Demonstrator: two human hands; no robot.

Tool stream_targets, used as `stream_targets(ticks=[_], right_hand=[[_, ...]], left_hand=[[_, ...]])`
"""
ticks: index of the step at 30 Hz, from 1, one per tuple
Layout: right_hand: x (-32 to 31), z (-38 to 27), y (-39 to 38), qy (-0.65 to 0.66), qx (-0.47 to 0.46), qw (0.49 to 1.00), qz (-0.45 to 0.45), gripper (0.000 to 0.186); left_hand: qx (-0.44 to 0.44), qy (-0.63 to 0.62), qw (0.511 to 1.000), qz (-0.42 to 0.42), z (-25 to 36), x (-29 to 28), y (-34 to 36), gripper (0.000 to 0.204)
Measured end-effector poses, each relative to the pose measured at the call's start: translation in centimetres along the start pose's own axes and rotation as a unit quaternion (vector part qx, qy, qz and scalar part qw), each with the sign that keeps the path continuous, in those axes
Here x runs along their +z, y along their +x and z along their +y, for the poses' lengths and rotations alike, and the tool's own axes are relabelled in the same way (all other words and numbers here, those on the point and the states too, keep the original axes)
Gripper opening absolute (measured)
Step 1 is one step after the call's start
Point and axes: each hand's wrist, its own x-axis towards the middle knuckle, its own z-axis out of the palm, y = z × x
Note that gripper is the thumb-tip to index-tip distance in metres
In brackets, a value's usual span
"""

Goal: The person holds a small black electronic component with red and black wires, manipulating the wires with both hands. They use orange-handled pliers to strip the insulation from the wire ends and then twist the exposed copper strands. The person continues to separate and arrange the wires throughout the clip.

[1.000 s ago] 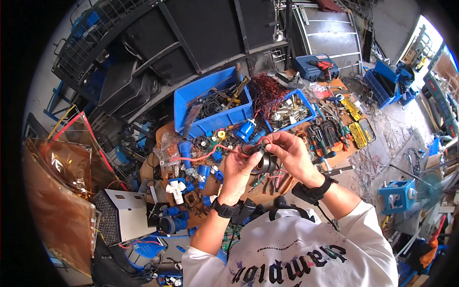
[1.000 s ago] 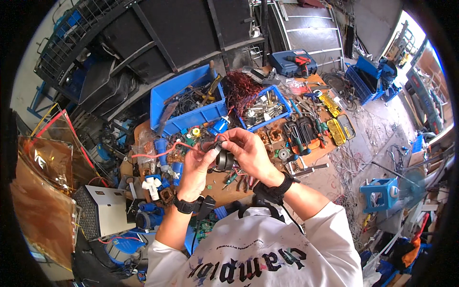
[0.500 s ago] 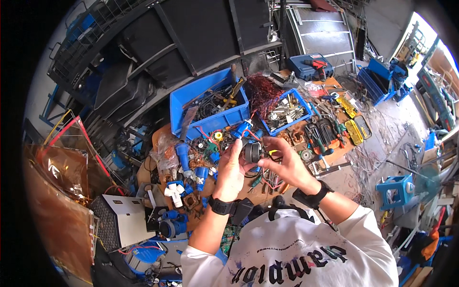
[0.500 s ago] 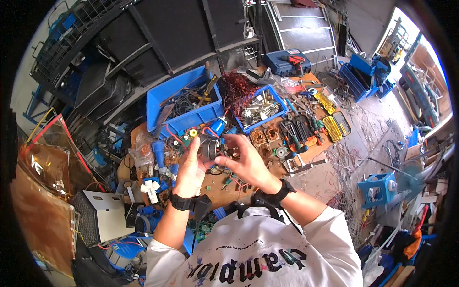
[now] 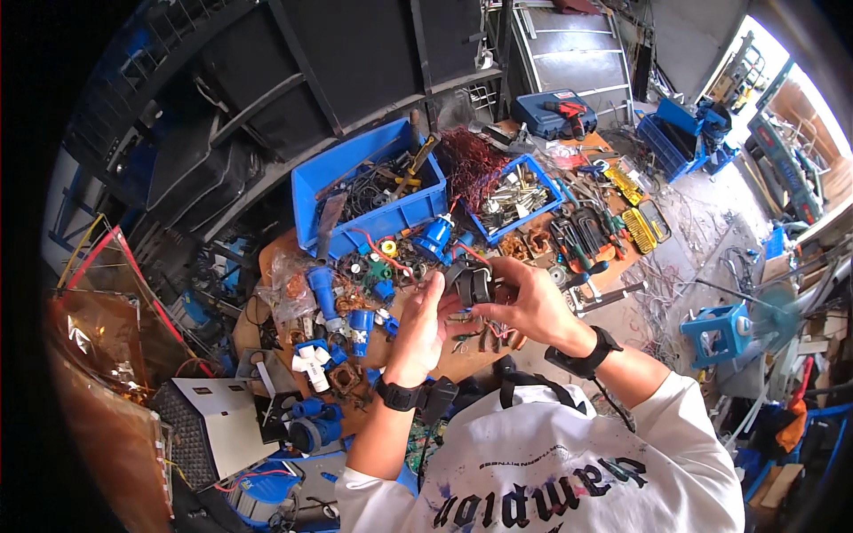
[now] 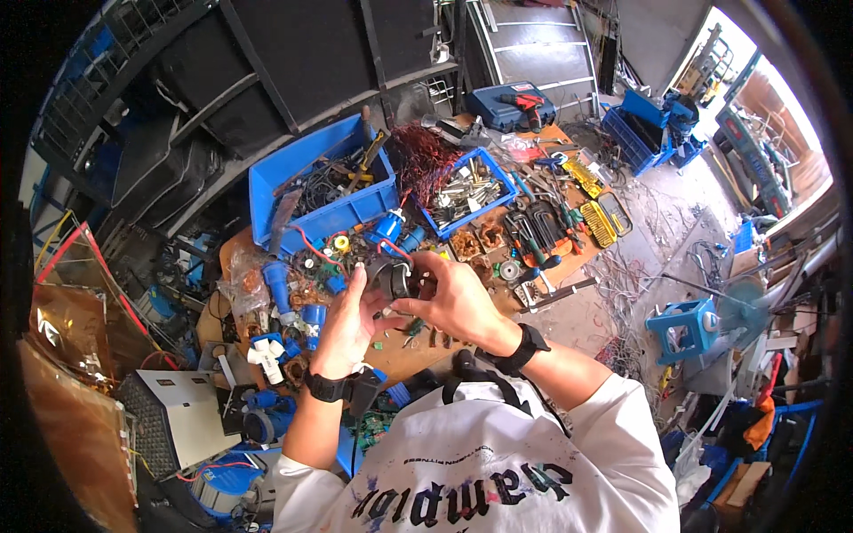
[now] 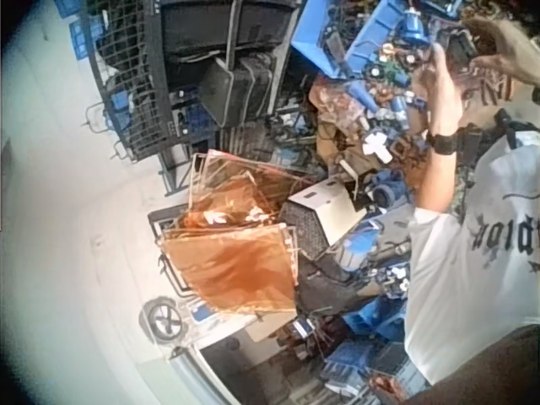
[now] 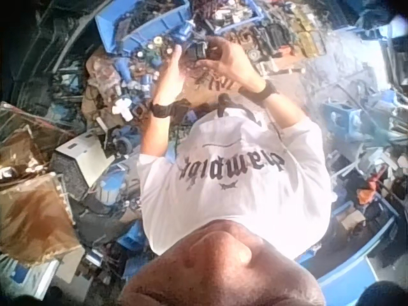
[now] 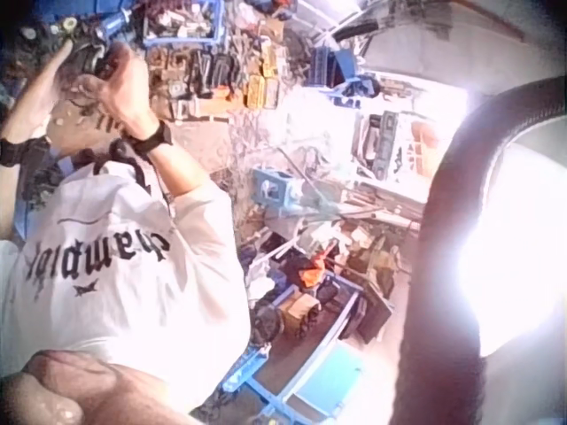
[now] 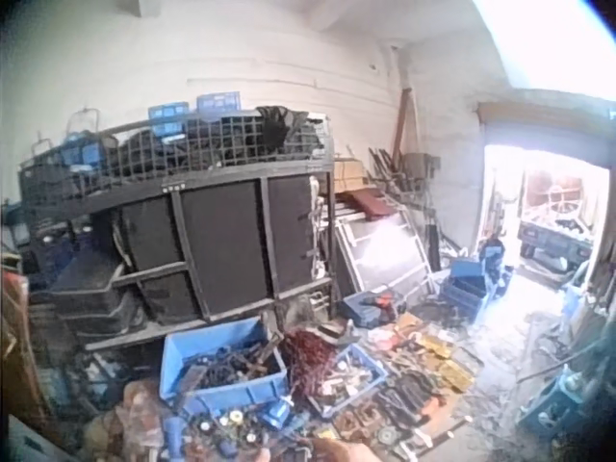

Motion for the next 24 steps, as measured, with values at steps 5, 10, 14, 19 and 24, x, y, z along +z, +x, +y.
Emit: stream_targets(ticks=[5, 10, 14, 19, 24], right_hand=[[0.2, -1.3, 0.2, -0.092, -0.028, 0.995, 0.003, 0.059], [0.7, -3.2, 0.3, -0.145, -0.060, 0.987, -0.035, 0.058], [1.6, -4.5, 0.6, -0.169, -0.072, 0.981, -0.064, 0.056], [1.7, -5.4, 0.6, -0.191, -0.130, 0.970, -0.070, 0.054], [1.0, -6.0, 0.7, -0.201, -0.170, 0.961, -0.079, 0.054]], left_hand=[[0.177, 0.298, 0.932, 0.107, -0.3, -4.1, -0.4, 0.033], [0.511, 0.479, 0.711, 0.058, 3.5, -4.2, 0.2, 0.059], [0.268, 0.284, 0.902, -0.183, 3.3, -4.9, 1.4, 0.093], [0.147, 0.214, 0.933, -0.251, 4.3, -5.0, 1.3, 0.090], [0.106, 0.232, 0.940, -0.229, 5.3, -4.3, 0.5, 0.070]])
